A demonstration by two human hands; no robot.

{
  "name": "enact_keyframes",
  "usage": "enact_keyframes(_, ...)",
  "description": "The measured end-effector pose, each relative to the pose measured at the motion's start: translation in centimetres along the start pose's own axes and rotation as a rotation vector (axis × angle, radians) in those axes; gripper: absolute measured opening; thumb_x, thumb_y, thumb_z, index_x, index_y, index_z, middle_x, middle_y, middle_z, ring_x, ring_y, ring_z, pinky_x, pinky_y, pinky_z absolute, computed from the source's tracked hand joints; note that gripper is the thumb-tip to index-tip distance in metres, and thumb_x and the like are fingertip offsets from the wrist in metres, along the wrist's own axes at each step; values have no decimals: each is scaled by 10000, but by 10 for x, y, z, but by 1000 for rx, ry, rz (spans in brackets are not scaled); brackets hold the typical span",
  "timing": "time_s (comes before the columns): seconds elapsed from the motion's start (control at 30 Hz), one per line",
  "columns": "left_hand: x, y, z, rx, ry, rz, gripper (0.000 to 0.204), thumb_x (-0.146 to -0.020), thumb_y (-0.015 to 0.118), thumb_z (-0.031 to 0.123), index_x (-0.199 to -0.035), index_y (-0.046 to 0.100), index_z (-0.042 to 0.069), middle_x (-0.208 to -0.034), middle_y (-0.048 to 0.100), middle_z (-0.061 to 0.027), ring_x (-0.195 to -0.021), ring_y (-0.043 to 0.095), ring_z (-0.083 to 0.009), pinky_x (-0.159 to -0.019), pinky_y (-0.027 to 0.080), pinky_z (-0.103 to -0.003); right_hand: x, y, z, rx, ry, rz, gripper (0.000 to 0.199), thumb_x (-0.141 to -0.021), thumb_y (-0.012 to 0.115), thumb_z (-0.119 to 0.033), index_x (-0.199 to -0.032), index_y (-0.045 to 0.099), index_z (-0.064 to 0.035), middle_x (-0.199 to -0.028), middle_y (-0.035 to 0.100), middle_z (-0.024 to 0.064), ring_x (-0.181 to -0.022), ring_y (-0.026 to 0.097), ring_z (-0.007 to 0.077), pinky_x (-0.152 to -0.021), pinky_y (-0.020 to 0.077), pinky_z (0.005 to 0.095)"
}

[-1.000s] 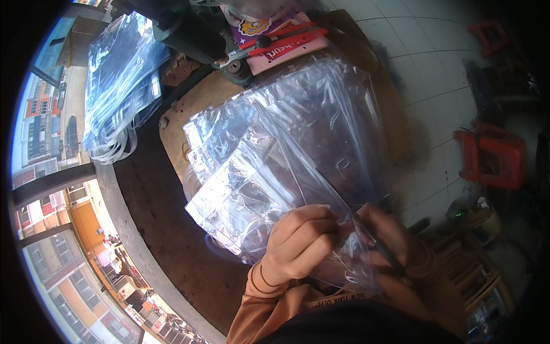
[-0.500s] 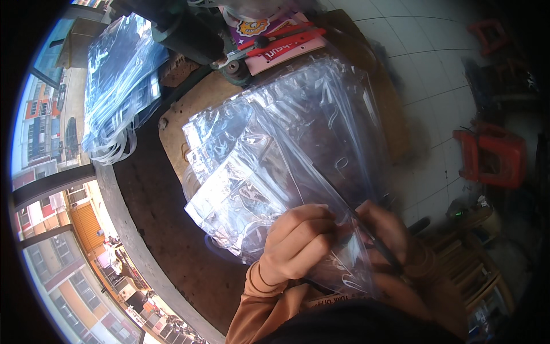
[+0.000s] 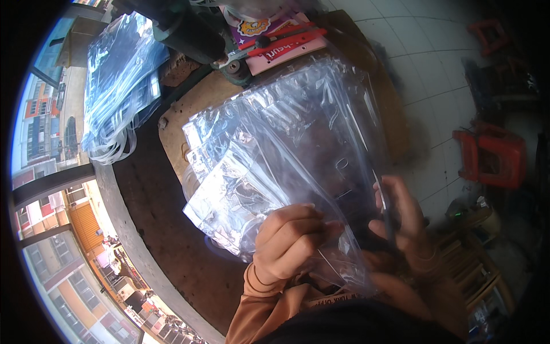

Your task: The person trims the edges of a plastic bag using shears and then separates several transparent bags from a stack.

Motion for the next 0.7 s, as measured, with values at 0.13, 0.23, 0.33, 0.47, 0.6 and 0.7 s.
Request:
enact_keyframes(0.13, 7, 3, 3, 7, 39, 5, 197, -569, 772, 38, -688, 616, 28, -735, 564, -47, -767, 582, -192, -651, 526, -278, -14, -1, -35, 722, -340, 309, 601, -721, 732, -136, -1209, 419, 22, -1021, 534, 162, -844, 511, 236, -702, 443, 312)
enact_keyframes(0.23, 4, 4, 9, 35, 75, -16, 189, -574, 768, 33, -690, 620, 51, -763, 561, -37, -776, 570, -181, -644, 524, -267, -16, 11, -40, 1161, -367, 343, 449, -758, 683, -88, -1149, 503, 42, -1106, 522, 201, -930, 523, 319, -795, 451, 373)
enact_keyframes(0.33, 7, 4, 13, 13, 115, -34, 187, -578, 761, 20, -713, 646, 78, -793, 553, -21, -778, 553, -166, -632, 520, -258, -15, 19, -60, 1227, -394, 324, 323, -749, 684, -68, -1041, 588, 32, -1128, 510, 196, -1009, 528, 338, -856, 459, 379)
enact_keyframes(0.47, 13, 5, 17, -109, 134, -79, 219, -585, 747, 6, -775, 695, 102, -796, 535, 1, -774, 534, -143, -628, 514, -253, -19, 28, -88, 526, -480, -14, 282, -740, 689, -38, -1009, 615, 3, -1035, 566, 153, -913, 596, 287, -734, 500, 336)
enact_keyframes(0.6, 17, 12, 18, -72, 146, -88, 250, -598, 727, -9, -821, 713, 103, -786, 520, 6, -790, 532, -133, -650, 509, -244, -17, 40, -89, 392, -479, -178, 215, -740, 687, -18, -944, 619, -8, -866, 606, 99, -795, 618, 240, -681, 496, 314)
enact_keyframes(0.7, 18, 14, 21, -65, 155, -118, 267, -599, 704, -18, -838, 710, 99, -792, 519, 6, -804, 533, -134, -668, 508, -239, -17, 40, -84, 396, -467, -189, 182, -729, 687, -3, -896, 615, -7, -828, 596, 94, -770, 608, 239, -658, 489, 318)
Point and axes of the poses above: each hand's wrist, its own x-axis away from the middle knuckle, its own y-axis out of the palm, z = x × y, the point moved 9 cm from there along -x, towards the middle knuckle
